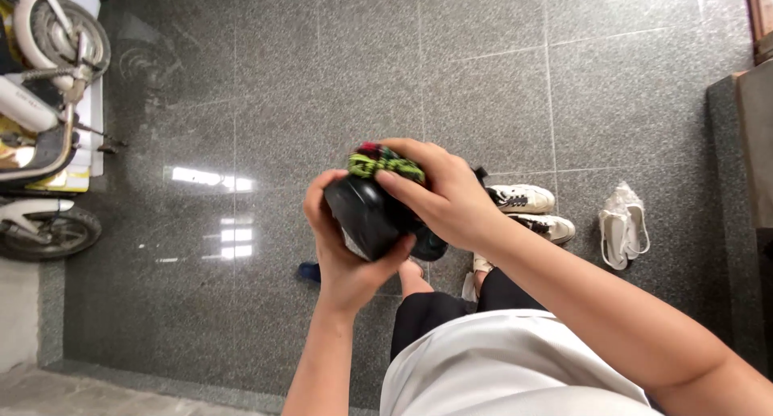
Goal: Polishing a black shoe with a cloth in an entryway.
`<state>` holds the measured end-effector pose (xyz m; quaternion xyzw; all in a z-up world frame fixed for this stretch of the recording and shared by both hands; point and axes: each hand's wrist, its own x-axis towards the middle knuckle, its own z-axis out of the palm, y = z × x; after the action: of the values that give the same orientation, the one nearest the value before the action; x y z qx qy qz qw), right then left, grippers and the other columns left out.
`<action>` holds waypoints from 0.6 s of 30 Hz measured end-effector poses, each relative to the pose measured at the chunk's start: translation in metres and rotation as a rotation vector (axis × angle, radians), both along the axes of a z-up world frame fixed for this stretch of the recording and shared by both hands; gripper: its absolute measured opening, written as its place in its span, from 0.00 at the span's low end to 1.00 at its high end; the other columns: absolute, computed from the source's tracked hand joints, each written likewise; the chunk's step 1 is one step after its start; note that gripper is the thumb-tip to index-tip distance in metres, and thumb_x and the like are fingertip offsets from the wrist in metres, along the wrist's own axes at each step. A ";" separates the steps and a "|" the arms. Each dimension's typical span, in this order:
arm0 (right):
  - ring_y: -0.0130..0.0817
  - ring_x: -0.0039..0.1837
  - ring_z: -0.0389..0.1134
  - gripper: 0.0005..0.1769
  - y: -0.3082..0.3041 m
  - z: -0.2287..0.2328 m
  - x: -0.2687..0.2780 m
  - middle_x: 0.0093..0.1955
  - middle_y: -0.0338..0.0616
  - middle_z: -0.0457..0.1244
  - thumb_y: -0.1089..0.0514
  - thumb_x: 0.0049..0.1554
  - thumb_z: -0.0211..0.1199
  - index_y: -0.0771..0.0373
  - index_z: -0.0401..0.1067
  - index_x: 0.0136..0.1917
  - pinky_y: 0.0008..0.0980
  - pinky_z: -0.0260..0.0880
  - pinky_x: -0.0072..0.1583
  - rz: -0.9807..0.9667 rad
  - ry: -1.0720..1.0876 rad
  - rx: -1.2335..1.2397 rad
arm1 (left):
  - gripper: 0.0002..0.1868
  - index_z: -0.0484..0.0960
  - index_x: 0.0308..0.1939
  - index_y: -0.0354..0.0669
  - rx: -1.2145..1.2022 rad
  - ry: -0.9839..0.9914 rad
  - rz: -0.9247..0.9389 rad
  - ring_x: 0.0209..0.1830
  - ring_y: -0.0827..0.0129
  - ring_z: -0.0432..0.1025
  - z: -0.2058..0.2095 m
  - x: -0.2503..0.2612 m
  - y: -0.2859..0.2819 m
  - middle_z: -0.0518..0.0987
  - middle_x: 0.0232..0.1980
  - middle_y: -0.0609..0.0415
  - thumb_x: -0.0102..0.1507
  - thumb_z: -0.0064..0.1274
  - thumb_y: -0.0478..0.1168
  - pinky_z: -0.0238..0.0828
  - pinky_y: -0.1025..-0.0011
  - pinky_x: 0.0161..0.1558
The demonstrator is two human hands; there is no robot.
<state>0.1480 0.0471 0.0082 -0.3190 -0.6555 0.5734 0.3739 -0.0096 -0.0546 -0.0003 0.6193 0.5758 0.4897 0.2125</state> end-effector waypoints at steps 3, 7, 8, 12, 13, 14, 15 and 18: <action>0.43 0.57 0.68 0.21 -0.020 -0.002 0.007 0.53 0.47 0.70 0.53 0.60 0.63 0.58 0.74 0.66 0.41 0.68 0.60 -0.043 -0.131 0.183 | 0.54 0.56 0.74 0.48 0.038 -0.105 0.095 0.70 0.58 0.64 -0.016 -0.011 0.002 0.62 0.70 0.48 0.50 0.75 0.32 0.66 0.59 0.71; 0.46 0.60 0.66 0.22 -0.030 -0.005 0.008 0.57 0.48 0.67 0.53 0.59 0.65 0.61 0.73 0.64 0.42 0.67 0.60 -0.018 -0.131 0.431 | 0.56 0.49 0.75 0.47 -0.025 -0.479 0.168 0.64 0.61 0.67 -0.013 -0.008 0.002 0.65 0.65 0.50 0.52 0.72 0.33 0.72 0.59 0.66; 0.46 0.60 0.66 0.21 -0.028 -0.004 0.004 0.58 0.48 0.67 0.54 0.60 0.65 0.61 0.73 0.65 0.42 0.67 0.60 -0.055 -0.115 0.431 | 0.59 0.45 0.77 0.48 -0.083 -0.472 0.161 0.62 0.61 0.69 -0.009 -0.006 0.002 0.66 0.64 0.49 0.51 0.72 0.33 0.74 0.60 0.64; 0.46 0.61 0.67 0.20 -0.017 0.004 -0.009 0.58 0.46 0.67 0.54 0.63 0.64 0.60 0.71 0.66 0.42 0.68 0.61 -0.188 -0.036 0.448 | 0.72 0.27 0.83 0.53 -0.161 -0.234 -0.028 0.74 0.56 0.64 0.002 0.001 0.002 0.63 0.72 0.47 0.52 0.71 0.31 0.65 0.58 0.73; 0.46 0.61 0.67 0.20 -0.018 0.005 -0.011 0.58 0.46 0.67 0.54 0.63 0.64 0.60 0.71 0.66 0.42 0.68 0.61 -0.190 -0.036 0.447 | 0.72 0.27 0.83 0.53 -0.163 -0.233 -0.029 0.74 0.56 0.64 0.003 0.000 0.001 0.63 0.72 0.47 0.52 0.71 0.31 0.65 0.58 0.73; 0.46 0.61 0.67 0.20 -0.018 0.005 -0.014 0.58 0.46 0.67 0.53 0.62 0.65 0.59 0.72 0.66 0.42 0.69 0.61 -0.202 -0.056 0.459 | 0.72 0.25 0.82 0.53 -0.235 -0.303 -0.022 0.71 0.55 0.67 0.005 0.000 0.001 0.66 0.71 0.46 0.53 0.69 0.33 0.69 0.57 0.70; 0.46 0.60 0.67 0.20 -0.018 0.004 -0.014 0.58 0.45 0.67 0.53 0.61 0.65 0.59 0.72 0.65 0.42 0.69 0.60 -0.217 -0.083 0.475 | 0.72 0.22 0.82 0.53 -0.306 -0.376 -0.022 0.69 0.55 0.70 0.004 0.001 0.002 0.68 0.70 0.45 0.53 0.66 0.34 0.73 0.55 0.68; 0.46 0.61 0.67 0.21 -0.018 -0.008 -0.011 0.59 0.45 0.66 0.54 0.60 0.66 0.57 0.72 0.65 0.42 0.69 0.61 -0.335 -0.085 0.499 | 0.74 0.19 0.80 0.55 -0.301 -0.395 -0.144 0.79 0.56 0.60 0.004 -0.002 0.001 0.59 0.78 0.45 0.54 0.70 0.35 0.62 0.54 0.74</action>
<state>0.1369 0.0286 0.0004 -0.3448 -0.7294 0.3112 0.5022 -0.0115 -0.0539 0.0033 0.5123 0.5439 0.4938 0.4449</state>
